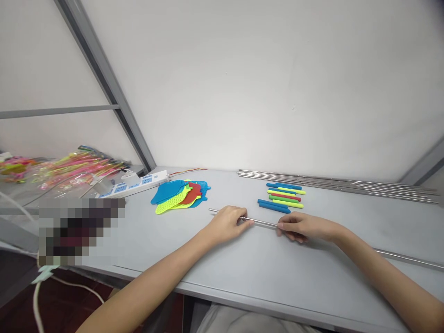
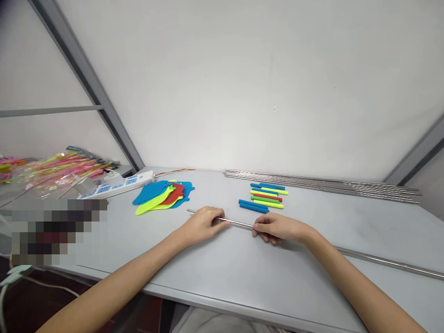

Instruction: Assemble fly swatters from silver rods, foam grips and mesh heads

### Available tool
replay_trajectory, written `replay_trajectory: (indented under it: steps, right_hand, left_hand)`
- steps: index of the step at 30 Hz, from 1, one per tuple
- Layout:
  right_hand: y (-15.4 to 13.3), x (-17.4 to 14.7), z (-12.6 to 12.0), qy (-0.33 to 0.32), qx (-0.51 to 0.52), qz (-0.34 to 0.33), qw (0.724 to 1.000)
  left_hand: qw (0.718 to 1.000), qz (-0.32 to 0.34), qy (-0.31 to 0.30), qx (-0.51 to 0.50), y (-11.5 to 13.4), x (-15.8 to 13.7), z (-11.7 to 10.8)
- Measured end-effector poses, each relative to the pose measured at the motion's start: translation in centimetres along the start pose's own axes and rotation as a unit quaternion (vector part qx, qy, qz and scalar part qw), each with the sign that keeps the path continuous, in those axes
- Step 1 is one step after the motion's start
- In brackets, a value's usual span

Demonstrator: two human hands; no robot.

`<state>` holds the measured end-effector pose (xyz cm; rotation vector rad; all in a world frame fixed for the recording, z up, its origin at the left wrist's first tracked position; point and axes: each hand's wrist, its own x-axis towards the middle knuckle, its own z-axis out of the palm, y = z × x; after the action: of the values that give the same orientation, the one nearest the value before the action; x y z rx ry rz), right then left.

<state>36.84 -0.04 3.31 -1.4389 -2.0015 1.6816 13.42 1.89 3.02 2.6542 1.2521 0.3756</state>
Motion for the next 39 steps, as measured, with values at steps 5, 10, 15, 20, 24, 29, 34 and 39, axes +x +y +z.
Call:
replay_trajectory:
  steps: [5,10,15,20,24,29,34,39]
  right_hand:
    - [0.0,-0.1,0.0,-0.002,0.003,-0.001,1.0]
    - [0.2,-0.1,-0.1,-0.004,0.024,-0.006,1.0]
    - [0.5,0.3,0.1,0.005,0.044,-0.01,0.999]
    - [0.6,0.7,0.4,0.009,0.062,-0.014,0.998]
    - [0.7,0.8,0.5,0.018,0.062,-0.014,0.998]
    - [0.8,0.9,0.5,0.024,0.055,-0.023,0.998]
    - [0.6,0.9,0.6,0.025,0.049,-0.032,0.998]
    - [0.6,1.0,0.9,0.044,0.037,-0.022,0.998]
  left_hand:
    - [1.0,0.007,0.014,-0.002,-0.6,0.1,0.1]
    - [1.0,0.0,0.02,0.017,-1.0,0.0,0.0]
    - [0.997,-0.052,0.028,0.053,-1.2,0.1,-0.1]
    - [0.996,-0.043,0.017,0.081,-1.6,0.2,0.3]
    - [0.995,-0.014,0.015,0.094,-1.9,0.2,0.8]
    - [0.996,-0.019,-0.011,0.082,-1.8,0.1,0.7]
    - [0.993,-0.077,-0.015,0.086,-1.2,0.0,0.7]
    - [0.992,-0.096,-0.016,0.08,-1.1,0.1,1.0]
